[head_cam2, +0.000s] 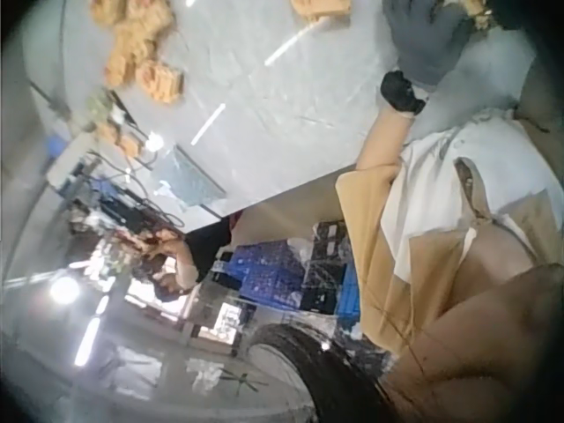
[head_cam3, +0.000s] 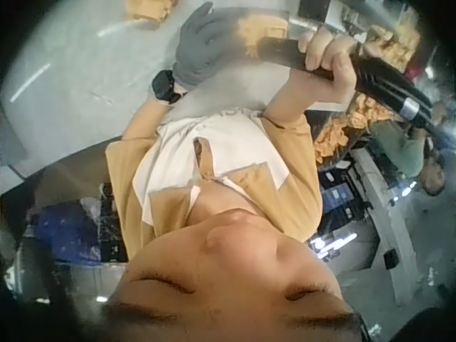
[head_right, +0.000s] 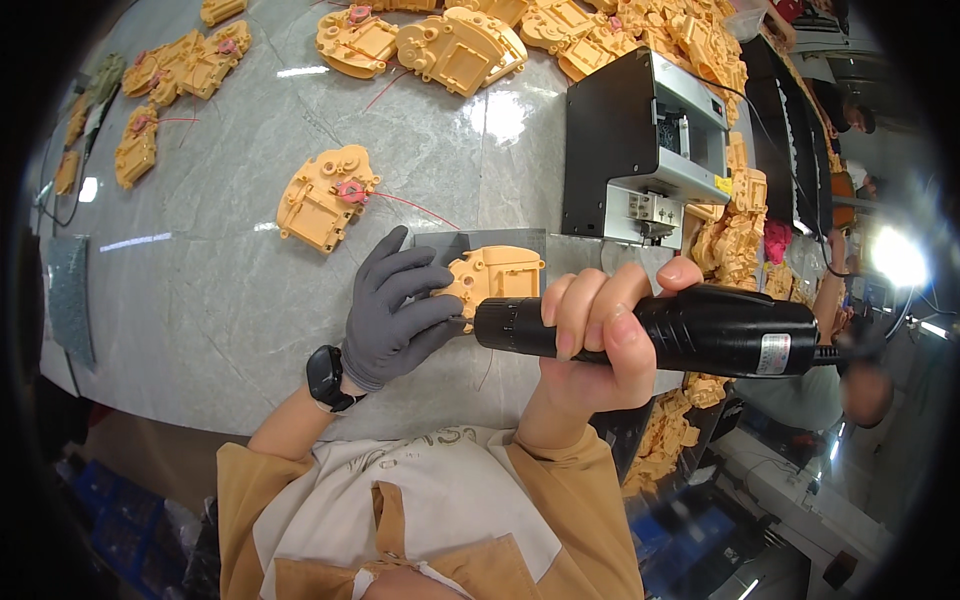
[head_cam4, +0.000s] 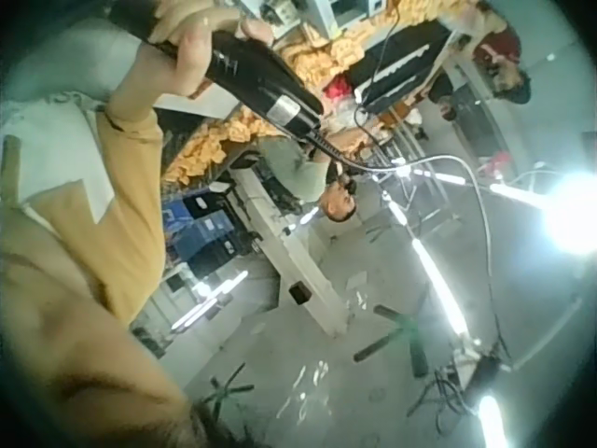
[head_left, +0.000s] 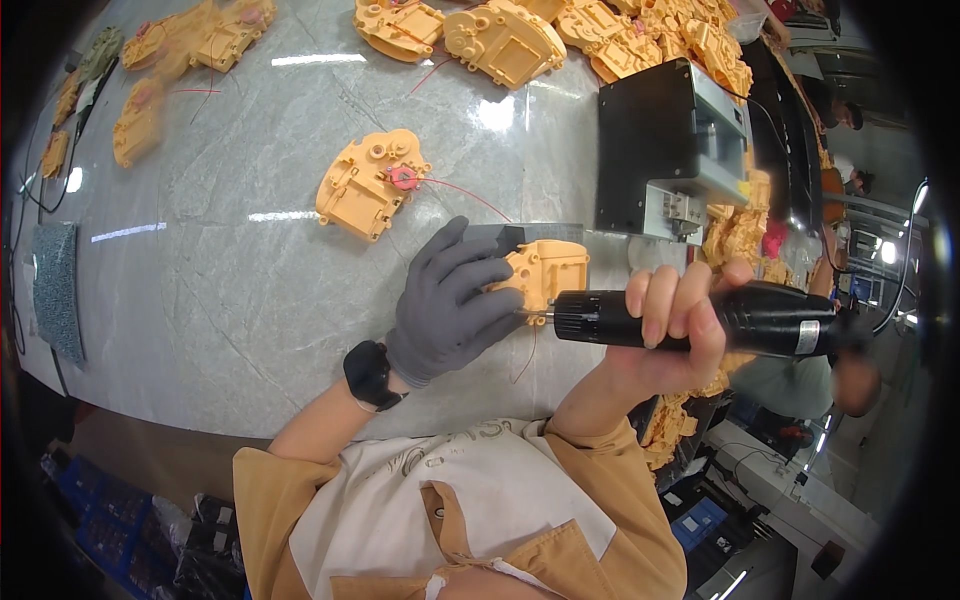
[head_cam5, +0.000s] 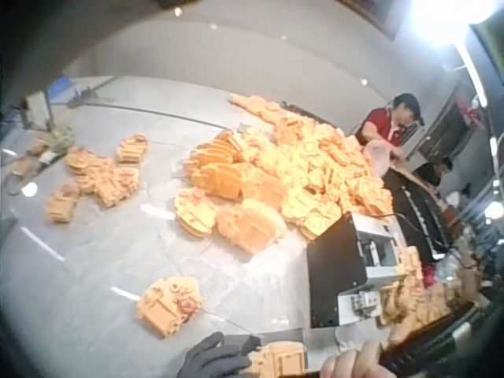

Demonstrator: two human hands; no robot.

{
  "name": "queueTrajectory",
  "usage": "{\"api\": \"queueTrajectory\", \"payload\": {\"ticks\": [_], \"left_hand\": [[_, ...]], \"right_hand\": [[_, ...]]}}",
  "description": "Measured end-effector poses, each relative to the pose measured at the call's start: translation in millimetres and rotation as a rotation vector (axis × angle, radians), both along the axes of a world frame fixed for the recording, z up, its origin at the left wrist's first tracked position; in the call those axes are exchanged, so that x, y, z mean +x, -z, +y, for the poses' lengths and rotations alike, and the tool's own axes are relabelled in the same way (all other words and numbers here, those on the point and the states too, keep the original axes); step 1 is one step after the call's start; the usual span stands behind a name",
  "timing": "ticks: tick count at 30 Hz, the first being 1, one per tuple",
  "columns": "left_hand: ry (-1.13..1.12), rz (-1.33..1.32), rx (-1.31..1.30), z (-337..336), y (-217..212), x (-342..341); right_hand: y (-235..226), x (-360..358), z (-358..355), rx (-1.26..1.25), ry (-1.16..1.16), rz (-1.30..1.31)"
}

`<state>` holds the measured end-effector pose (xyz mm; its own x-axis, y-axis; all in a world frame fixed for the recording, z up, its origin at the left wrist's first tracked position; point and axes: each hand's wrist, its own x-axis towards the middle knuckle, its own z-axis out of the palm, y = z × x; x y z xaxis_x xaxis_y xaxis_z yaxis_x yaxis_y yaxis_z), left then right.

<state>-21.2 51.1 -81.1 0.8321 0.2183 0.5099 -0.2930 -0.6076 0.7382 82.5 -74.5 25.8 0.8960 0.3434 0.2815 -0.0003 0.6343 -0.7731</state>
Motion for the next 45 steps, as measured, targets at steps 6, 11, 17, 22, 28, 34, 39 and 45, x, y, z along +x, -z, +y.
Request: {"api": "queueTrajectory", "payload": {"ticks": [6, 11, 17, 22, 28, 34, 39, 45], "left_hand": [[-0.021, -0.004, 0.015, -1, 1, -1], [-0.030, -0.016, 0.017, -3, 3, -1], [-0.097, -0.027, -0.027, -3, -1, 3], [-0.129, 0.090, -0.052, -2, 9, 8], [-0.055, 0.147, -0.021, 1, 9, 8], [-0.044, 0.165, -0.015, 3, 9, 10], [-0.041, 0.145, -0.041, 4, 7, 11], [0.001, 0.179, -0.062, 7, 5, 10]], "right_hand": [[1, -3, 3, -0.070, -0.020, -0.041], [0, -9, 3, -0.124, -0.065, -0.169], [-3, -12, 7, -0.111, -0.029, -0.257], [-1, 9, 22, -0.210, 0.151, -0.378], [6, 7, 25, -0.242, 0.129, -0.356], [5, 6, 30, -0.280, 0.130, -0.327], [4, 9, 35, -0.308, 0.094, -0.296], [8, 13, 44, -0.428, 0.073, -0.320]]}}
